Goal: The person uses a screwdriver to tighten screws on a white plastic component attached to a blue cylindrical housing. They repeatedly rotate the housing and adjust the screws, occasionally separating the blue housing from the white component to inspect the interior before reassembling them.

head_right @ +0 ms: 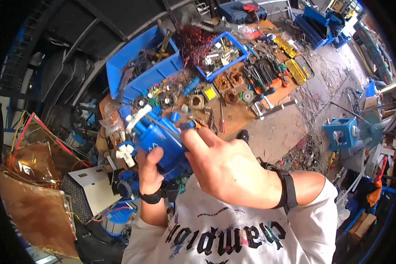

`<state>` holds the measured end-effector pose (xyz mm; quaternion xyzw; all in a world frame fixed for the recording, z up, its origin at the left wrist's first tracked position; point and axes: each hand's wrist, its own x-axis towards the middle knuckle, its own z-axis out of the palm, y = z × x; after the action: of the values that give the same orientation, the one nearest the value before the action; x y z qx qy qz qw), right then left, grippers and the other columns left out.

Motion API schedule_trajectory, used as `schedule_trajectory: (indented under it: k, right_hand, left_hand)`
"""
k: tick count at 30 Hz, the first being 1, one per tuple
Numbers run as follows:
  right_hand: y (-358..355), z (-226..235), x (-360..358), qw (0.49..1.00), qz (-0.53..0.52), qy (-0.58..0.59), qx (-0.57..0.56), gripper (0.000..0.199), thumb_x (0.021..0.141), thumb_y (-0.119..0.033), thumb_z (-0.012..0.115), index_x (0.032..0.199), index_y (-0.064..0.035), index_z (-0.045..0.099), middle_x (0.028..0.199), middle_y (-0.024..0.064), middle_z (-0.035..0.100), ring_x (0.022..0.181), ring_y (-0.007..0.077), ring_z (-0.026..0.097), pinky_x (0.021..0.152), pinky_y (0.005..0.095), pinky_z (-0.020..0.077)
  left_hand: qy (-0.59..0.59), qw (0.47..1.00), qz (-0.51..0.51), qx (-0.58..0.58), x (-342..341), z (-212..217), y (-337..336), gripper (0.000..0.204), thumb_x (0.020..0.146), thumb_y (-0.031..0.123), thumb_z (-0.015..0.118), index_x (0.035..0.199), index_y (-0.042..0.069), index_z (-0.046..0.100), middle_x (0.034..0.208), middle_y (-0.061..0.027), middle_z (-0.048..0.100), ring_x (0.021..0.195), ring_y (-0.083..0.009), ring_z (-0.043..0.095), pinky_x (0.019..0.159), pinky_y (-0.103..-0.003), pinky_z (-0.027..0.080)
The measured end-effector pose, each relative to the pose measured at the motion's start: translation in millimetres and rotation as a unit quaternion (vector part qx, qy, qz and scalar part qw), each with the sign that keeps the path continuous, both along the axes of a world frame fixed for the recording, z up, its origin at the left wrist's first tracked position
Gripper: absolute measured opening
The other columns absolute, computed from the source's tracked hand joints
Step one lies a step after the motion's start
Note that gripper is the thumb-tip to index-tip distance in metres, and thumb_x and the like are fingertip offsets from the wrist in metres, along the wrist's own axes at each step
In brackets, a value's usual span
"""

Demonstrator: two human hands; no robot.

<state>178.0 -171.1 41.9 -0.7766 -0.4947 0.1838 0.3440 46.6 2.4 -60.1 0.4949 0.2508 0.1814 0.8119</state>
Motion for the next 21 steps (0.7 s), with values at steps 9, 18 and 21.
schedule_trajectory:
  k: [9, 18, 21]
  right_hand:
    - [-4.6, 67.8, 28.4, 0.997, 0.053, 0.001, -0.062, 0.027, 0.088, -0.004, 0.066, 0.113, -0.0004, 0.055, 0.083, 0.0211, 0.068, 0.074, 0.0422, 0.068, 0.063, 0.0477, 0.0518]
    - [14.4, 117.7, 31.9, 0.987, 0.066, -0.084, -0.120, 0.015, 0.085, -0.005, 0.068, 0.098, 0.0000, 0.060, 0.068, 0.0187, 0.066, 0.067, 0.0401, 0.068, 0.058, 0.0482, 0.0514]
    - [17.4, 121.1, 29.8, 0.985, 0.068, -0.094, -0.130, 0.015, 0.085, -0.005, 0.068, 0.097, 0.0002, 0.060, 0.068, 0.0188, 0.066, 0.068, 0.0401, 0.068, 0.059, 0.0486, 0.0520]
  left_hand:
    - [-0.012, 0.999, -0.040, 0.006, -10.2, 12.8, 0.2, 0.077, 0.071, 0.034, 0.090, 0.130, -0.001, 0.054, 0.113, -0.0101, 0.069, 0.100, -0.0192, 0.068, 0.090, -0.035, 0.055]
    - [-0.012, 0.999, -0.040, 0.008, -13.0, 19.7, -0.5, 0.079, 0.068, 0.037, 0.091, 0.129, 0.000, 0.055, 0.111, -0.0096, 0.069, 0.098, -0.0186, 0.068, 0.089, -0.034, 0.055]
    - [-0.024, 0.999, -0.027, 0.012, -12.2, 23.3, -5.5, 0.080, 0.067, 0.038, 0.092, 0.128, 0.000, 0.056, 0.111, -0.0096, 0.069, 0.098, -0.0187, 0.067, 0.089, -0.035, 0.055]
